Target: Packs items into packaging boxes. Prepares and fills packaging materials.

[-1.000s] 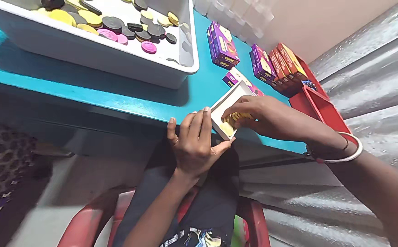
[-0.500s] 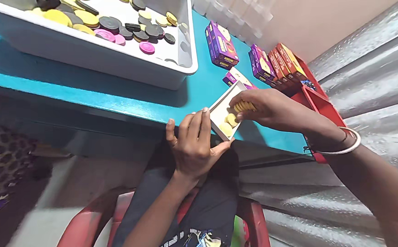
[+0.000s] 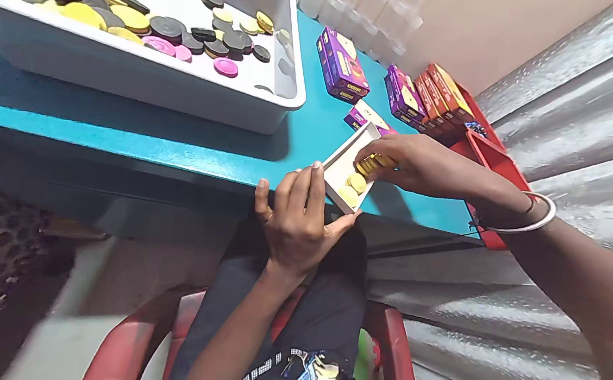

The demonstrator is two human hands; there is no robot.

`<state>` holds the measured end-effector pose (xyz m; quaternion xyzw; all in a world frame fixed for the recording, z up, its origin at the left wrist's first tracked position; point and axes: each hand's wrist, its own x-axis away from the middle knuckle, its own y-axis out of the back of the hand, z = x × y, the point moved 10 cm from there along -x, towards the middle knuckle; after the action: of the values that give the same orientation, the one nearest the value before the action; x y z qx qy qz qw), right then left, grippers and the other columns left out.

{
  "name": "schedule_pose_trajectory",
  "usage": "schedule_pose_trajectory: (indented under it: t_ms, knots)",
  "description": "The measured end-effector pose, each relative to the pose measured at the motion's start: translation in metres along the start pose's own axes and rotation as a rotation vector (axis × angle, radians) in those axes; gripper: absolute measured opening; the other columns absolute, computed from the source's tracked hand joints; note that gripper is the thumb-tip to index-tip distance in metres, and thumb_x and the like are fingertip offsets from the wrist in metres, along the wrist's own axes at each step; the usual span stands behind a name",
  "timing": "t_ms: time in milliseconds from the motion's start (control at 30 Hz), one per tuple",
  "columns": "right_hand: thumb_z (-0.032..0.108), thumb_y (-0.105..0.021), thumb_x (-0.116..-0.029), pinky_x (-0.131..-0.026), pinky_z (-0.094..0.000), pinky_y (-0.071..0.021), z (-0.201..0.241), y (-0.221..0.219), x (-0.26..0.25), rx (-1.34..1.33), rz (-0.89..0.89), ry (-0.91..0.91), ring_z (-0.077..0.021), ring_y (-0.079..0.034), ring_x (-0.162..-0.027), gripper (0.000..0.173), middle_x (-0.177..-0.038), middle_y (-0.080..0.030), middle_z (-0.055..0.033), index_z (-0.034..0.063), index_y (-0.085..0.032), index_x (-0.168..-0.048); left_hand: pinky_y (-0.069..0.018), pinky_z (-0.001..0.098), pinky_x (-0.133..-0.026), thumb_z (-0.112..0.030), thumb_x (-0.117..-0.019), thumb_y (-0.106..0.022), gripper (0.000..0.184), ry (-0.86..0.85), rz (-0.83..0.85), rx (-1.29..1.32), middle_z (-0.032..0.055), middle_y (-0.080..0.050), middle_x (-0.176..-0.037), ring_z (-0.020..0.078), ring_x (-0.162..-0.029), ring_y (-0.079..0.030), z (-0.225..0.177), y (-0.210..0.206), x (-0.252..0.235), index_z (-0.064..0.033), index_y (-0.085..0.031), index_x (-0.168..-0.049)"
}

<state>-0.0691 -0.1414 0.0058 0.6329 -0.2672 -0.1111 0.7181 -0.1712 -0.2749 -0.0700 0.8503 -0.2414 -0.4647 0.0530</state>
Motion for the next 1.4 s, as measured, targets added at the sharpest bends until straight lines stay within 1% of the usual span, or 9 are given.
schedule_pose_trajectory:
  t_ms: [133,400,633,800,900,967,1100,1333,1400]
  knots:
    - [0.017,-0.07,-0.0942,-0.08,-0.0449,-0.0574,-0.002,0.001,-0.001,-0.014,0.005,-0.023,-0.0209,-0.069,-0.09,0.023,-0.102,-0.071,-0.0076,0.0132,-0.071,-0.117,-0.0235,0.0574,-0.117,-0.073,-0.0738,-0.075,0.087,-0.004,0.003,-0.003,0.0085,-0.071,-0.123,0.0246,-0.117,-0.063,-0.001,0.0,0.0,-0.0056,-0.07,-0.129]
    - [0.013,-0.071,-0.0948,-0.084,-0.042,-0.0578,-0.003,0.005,0.0,-0.048,0.049,-0.029,-0.0177,-0.07,-0.095,0.024,-0.106,-0.073,-0.0056,0.0148,-0.072,-0.119,-0.0229,0.0571,-0.117,-0.073,-0.074,-0.074,0.087,-0.001,-0.009,-0.002,0.0088,-0.071,-0.122,0.025,-0.117,-0.062,-0.002,-0.002,0.0,-0.0052,-0.07,-0.129]
    - [0.014,-0.069,-0.0956,-0.079,-0.0406,-0.057,-0.003,0.005,-0.001,-0.05,0.033,-0.025,-0.0161,-0.068,-0.087,0.022,-0.101,-0.072,-0.0048,0.0152,-0.073,-0.117,-0.0236,0.0574,-0.117,-0.074,-0.0732,-0.074,0.089,-0.004,-0.003,-0.009,0.0088,-0.071,-0.122,0.0249,-0.117,-0.063,-0.004,-0.002,0.0,-0.0052,-0.07,-0.129]
    - [0.01,-0.069,-0.0959,-0.081,-0.0434,-0.058,-0.023,0.016,0.0,-0.03,-0.003,-0.098,-0.0201,-0.07,-0.089,0.028,-0.105,-0.072,-0.0095,0.0098,-0.069,-0.124,-0.0221,0.0575,-0.118,-0.073,-0.0726,-0.075,0.089,0.0,-0.005,-0.003,0.0086,-0.071,-0.122,0.0246,-0.117,-0.062,-0.004,-0.003,0.001,-0.0052,-0.07,-0.129]
    - [0.01,-0.073,-0.0933,-0.082,-0.0474,-0.0574,-0.039,0.014,0.0,-0.021,0.011,-0.106,-0.0228,-0.071,-0.09,0.027,-0.103,-0.073,-0.01,0.0109,-0.071,-0.12,-0.0216,0.0578,-0.118,-0.074,-0.072,-0.075,0.09,0.002,-0.006,0.0,0.008,-0.071,-0.123,0.0239,-0.118,-0.062,-0.005,-0.004,0.001,-0.0051,-0.069,-0.131]
    - [0.013,-0.073,-0.0943,-0.082,-0.0463,-0.0575,-0.045,0.01,0.001,-0.029,0.03,-0.109,-0.021,-0.071,-0.09,0.025,-0.103,-0.073,-0.0079,0.0133,-0.072,-0.119,-0.0217,0.0575,-0.118,-0.073,-0.0724,-0.075,0.089,0.007,-0.015,0.007,0.0079,-0.071,-0.122,0.0237,-0.117,-0.062,-0.005,-0.004,0.001,-0.0052,-0.069,-0.13]
    - [0.011,-0.074,-0.0937,-0.082,-0.0434,-0.0584,-0.042,0.007,0.002,-0.024,0.04,-0.087,-0.0199,-0.071,-0.09,0.027,-0.104,-0.073,-0.0078,0.0123,-0.071,-0.12,-0.022,0.0576,-0.118,-0.072,-0.0731,-0.075,0.088,0.008,-0.009,-0.001,0.0086,-0.07,-0.123,0.0247,-0.118,-0.062,-0.005,-0.004,0.002,-0.005,-0.07,-0.129]
    - [0.01,-0.073,-0.0935,-0.076,-0.043,-0.0576,-0.041,0.008,0.001,0.003,0.014,-0.07,-0.0195,-0.07,-0.082,0.024,-0.098,-0.073,-0.0071,0.0121,-0.072,-0.117,-0.0228,0.0581,-0.118,-0.073,-0.0734,-0.075,0.088,0.0,-0.007,-0.003,0.0088,-0.071,-0.122,0.025,-0.117,-0.062,-0.006,-0.004,0.001,-0.0047,-0.07,-0.129]
    - [0.011,-0.073,-0.0936,-0.077,-0.0416,-0.0582,-0.04,0.009,0.001,-0.013,0.0,-0.089,-0.0183,-0.07,-0.083,0.023,-0.098,-0.073,-0.0069,0.0114,-0.072,-0.116,-0.0226,0.0582,-0.118,-0.073,-0.0732,-0.075,0.088,0.002,-0.011,-0.003,0.0084,-0.071,-0.122,0.0248,-0.117,-0.062,-0.006,-0.004,0.001,-0.005,-0.07,-0.13]
